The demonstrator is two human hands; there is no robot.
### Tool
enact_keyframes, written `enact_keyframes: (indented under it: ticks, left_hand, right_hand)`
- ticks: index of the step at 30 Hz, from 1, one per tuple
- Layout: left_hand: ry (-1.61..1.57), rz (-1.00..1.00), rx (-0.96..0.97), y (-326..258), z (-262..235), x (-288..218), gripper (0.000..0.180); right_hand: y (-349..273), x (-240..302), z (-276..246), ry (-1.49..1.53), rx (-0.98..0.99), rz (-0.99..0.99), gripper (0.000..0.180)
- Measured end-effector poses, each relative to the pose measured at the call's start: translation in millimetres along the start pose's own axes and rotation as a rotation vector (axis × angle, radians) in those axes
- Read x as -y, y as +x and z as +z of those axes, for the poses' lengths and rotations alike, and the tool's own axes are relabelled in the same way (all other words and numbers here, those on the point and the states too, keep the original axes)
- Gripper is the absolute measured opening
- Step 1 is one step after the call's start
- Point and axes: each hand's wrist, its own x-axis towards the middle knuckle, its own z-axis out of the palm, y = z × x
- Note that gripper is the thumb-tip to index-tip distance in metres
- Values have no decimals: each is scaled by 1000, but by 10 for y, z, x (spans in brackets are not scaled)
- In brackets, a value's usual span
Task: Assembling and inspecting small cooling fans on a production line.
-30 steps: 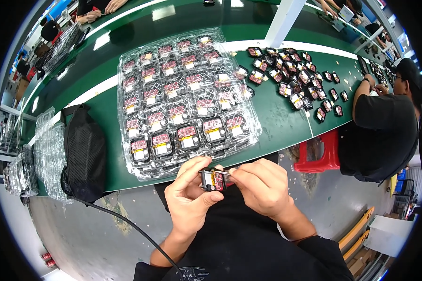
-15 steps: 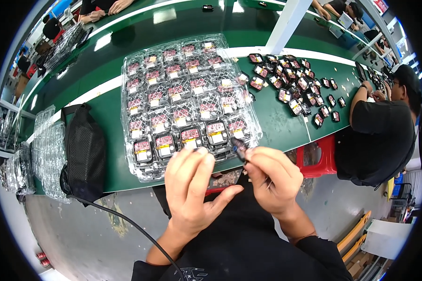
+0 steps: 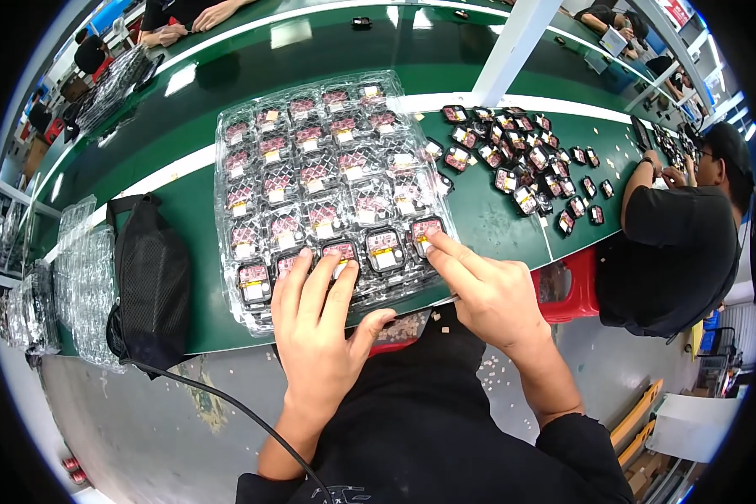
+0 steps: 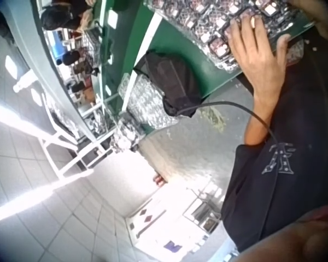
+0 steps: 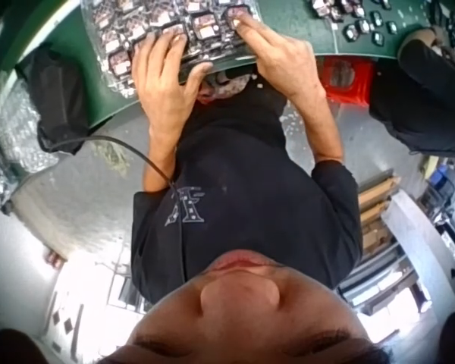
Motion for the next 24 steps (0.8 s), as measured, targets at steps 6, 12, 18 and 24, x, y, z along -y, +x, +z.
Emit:
enact_keyframes:
  ticks: [6,12,18,24]
  left_hand:
    - [11,-17,35,12,16,-11,60]
    - [1,-42,25,0,4,0,58]
    - [-5,-28,12,5,-43,20,56]
    - [-41,-52,28,7,-79,26,55]
  right_hand:
    - [-17,-125,-30,71,110,13,49]
    - [-70,-368,116,258,-276,111,45]
    - [-325,-761,289,-234,-69,810,41]
    - [-499,-823,362,-108,-235,715,32]
